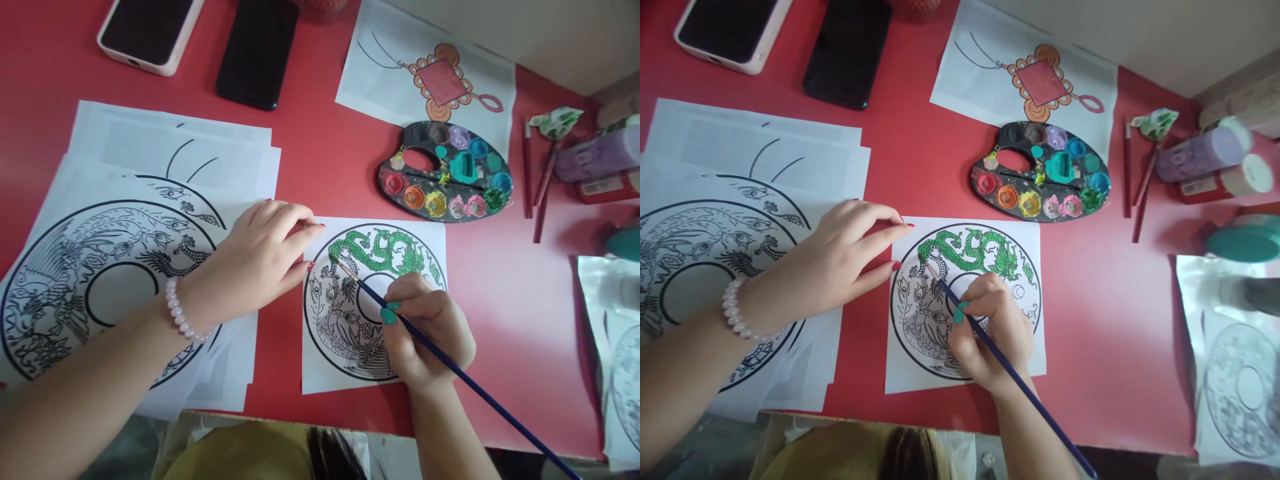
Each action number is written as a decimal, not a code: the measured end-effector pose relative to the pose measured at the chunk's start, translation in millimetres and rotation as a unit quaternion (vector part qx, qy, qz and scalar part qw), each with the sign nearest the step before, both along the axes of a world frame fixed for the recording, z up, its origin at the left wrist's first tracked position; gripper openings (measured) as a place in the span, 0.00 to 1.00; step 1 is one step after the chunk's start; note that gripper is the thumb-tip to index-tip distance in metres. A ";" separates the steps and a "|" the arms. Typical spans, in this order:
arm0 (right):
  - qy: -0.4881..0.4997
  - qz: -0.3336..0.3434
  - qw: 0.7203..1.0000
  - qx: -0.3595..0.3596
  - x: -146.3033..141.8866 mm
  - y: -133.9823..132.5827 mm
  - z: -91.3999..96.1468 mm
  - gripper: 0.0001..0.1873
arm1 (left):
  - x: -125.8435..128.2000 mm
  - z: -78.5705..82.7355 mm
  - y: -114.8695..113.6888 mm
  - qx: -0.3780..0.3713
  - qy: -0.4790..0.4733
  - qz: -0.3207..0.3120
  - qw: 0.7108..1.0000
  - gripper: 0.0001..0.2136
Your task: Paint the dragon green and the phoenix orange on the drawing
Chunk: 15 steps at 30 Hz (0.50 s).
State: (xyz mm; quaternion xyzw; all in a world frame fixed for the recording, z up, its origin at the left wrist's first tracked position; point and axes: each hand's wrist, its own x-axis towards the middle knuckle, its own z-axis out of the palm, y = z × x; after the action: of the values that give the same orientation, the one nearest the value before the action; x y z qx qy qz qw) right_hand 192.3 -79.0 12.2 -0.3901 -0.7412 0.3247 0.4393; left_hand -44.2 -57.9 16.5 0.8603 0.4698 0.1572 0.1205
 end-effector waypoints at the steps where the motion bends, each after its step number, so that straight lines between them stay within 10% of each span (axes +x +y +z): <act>1: 0.000 0.005 1.000 -0.001 0.1 0.2 0.0 0.12 | 0.0 0.0 0.1 -0.001 -0.001 0.001 1.000 0.16; 15: 0.008 0.013 1.000 0.023 2.5 1.2 -1.3 0.11 | 0.6 1.3 0.5 0.000 -0.003 0.000 1.000 0.15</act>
State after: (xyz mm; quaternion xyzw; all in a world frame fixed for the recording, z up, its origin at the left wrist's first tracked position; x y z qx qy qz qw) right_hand 194.8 -77.8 11.0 -0.3679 -0.7497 0.3162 0.4500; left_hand -43.6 -57.5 17.8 0.8598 0.4693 0.1599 0.1223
